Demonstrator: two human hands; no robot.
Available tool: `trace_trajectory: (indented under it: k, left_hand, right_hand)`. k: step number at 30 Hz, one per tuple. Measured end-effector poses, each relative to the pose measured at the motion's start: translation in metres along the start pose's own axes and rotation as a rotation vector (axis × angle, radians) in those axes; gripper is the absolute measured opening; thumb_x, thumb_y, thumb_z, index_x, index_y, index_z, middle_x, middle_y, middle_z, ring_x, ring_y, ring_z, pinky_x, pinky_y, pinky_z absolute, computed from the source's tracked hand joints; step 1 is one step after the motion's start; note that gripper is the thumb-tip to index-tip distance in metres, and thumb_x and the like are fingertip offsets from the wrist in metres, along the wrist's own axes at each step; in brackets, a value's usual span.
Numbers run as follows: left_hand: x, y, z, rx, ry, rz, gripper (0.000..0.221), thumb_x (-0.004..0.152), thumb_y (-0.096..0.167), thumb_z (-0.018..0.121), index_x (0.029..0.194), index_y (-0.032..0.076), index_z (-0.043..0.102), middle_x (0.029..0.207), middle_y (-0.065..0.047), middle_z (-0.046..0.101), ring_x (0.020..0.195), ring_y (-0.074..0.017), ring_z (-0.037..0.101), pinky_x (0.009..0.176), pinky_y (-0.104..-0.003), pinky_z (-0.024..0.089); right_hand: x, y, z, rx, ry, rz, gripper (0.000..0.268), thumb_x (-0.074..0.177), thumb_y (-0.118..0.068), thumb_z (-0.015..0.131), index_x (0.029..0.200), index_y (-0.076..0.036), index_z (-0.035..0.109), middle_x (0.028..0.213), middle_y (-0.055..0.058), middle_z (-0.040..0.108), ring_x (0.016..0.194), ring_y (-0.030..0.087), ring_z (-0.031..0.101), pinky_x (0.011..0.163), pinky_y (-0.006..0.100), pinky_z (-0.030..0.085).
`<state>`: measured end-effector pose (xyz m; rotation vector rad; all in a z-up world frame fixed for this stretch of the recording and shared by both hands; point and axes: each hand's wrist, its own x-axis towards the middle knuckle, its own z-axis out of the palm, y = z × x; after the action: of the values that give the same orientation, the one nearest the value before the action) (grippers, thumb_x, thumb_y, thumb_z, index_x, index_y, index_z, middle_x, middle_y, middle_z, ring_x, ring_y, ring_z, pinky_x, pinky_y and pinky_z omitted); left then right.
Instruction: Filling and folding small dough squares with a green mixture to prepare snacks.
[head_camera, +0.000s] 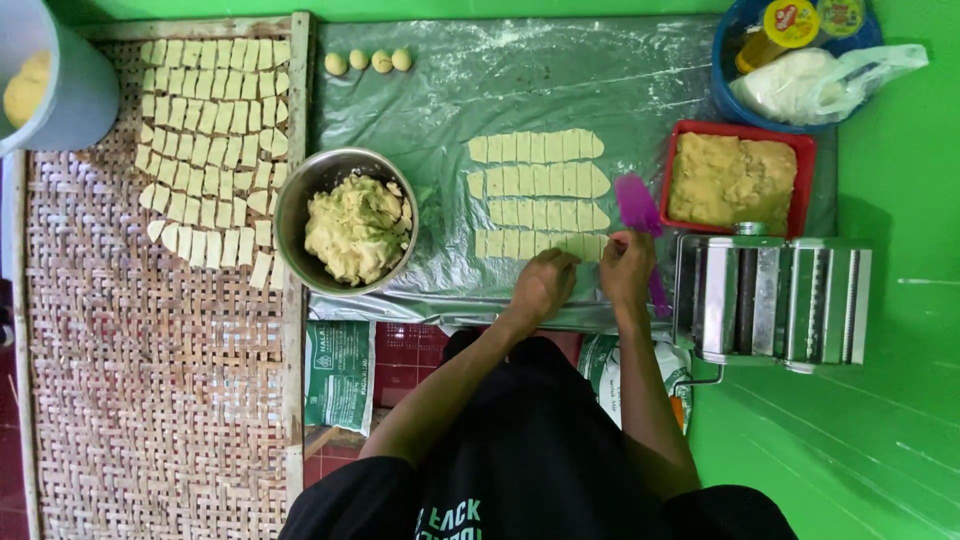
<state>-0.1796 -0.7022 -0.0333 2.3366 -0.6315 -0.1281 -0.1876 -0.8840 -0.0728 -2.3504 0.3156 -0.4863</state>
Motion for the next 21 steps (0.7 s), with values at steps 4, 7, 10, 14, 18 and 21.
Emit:
trace_trajectory:
  k: [4,7,10,14,18,21]
  left_hand:
    - [0.027,-0.004,0.019,0.1,0.058,0.065,0.02,0.094,0.02,0.062,0.11,0.015,0.072,0.094,-0.01,0.067,0.091,-0.0341,0.071,0.08,-0.045,0.058]
    - [0.042,0.012,0.007,0.344,0.126,0.192,0.023,0.089,0.016,0.063,0.11,0.016,0.072,0.11,-0.011,0.061,0.107,-0.0329,0.06,0.082,-0.041,0.051]
    - [0.052,0.007,0.015,0.37,0.043,0.27,0.031,0.094,0.013,0.056,0.123,0.015,0.068,0.126,-0.014,0.056,0.121,-0.0342,0.051,0.089,-0.039,0.047]
    - [0.052,0.005,0.019,0.389,-0.058,0.247,0.029,0.097,0.016,0.056,0.123,0.015,0.068,0.13,-0.015,0.055,0.126,-0.0348,0.048,0.094,-0.039,0.046]
    - [0.063,0.009,0.021,0.418,-0.08,0.254,0.024,0.1,0.02,0.054,0.119,0.016,0.067,0.13,-0.014,0.053,0.122,-0.0334,0.048,0.092,-0.04,0.045]
    - [0.066,0.024,0.012,0.442,-0.087,0.258,0.02,0.1,0.02,0.055,0.113,0.016,0.069,0.131,-0.013,0.052,0.122,-0.0318,0.048,0.09,-0.039,0.043]
  right_hand:
    - [-0.007,-0.008,-0.007,0.06,-0.012,0.03,0.011,0.087,-0.002,0.067,0.097,-0.007,0.064,0.087,0.015,0.059,0.082,0.041,0.063,0.072,0.049,0.053]
    - [-0.026,-0.009,-0.011,0.191,0.048,0.087,0.011,0.092,-0.007,0.067,0.102,-0.006,0.066,0.088,0.018,0.066,0.081,0.041,0.067,0.072,0.048,0.055]
    - [-0.039,-0.019,-0.021,0.15,0.076,0.113,0.007,0.095,-0.009,0.068,0.102,-0.008,0.066,0.088,0.017,0.067,0.082,0.039,0.067,0.071,0.045,0.055]
    - [-0.059,-0.024,-0.031,0.232,0.031,0.208,0.008,0.095,-0.017,0.069,0.101,-0.011,0.069,0.087,0.013,0.071,0.08,0.035,0.07,0.07,0.043,0.057]
    - [-0.065,-0.039,-0.049,0.317,-0.009,0.2,0.006,0.094,-0.01,0.069,0.1,-0.011,0.071,0.085,0.011,0.074,0.08,0.031,0.073,0.071,0.038,0.058]
    - [-0.07,-0.04,-0.055,0.308,-0.022,0.179,0.006,0.094,-0.008,0.071,0.1,-0.009,0.071,0.085,0.014,0.074,0.082,0.032,0.073,0.07,0.04,0.058]
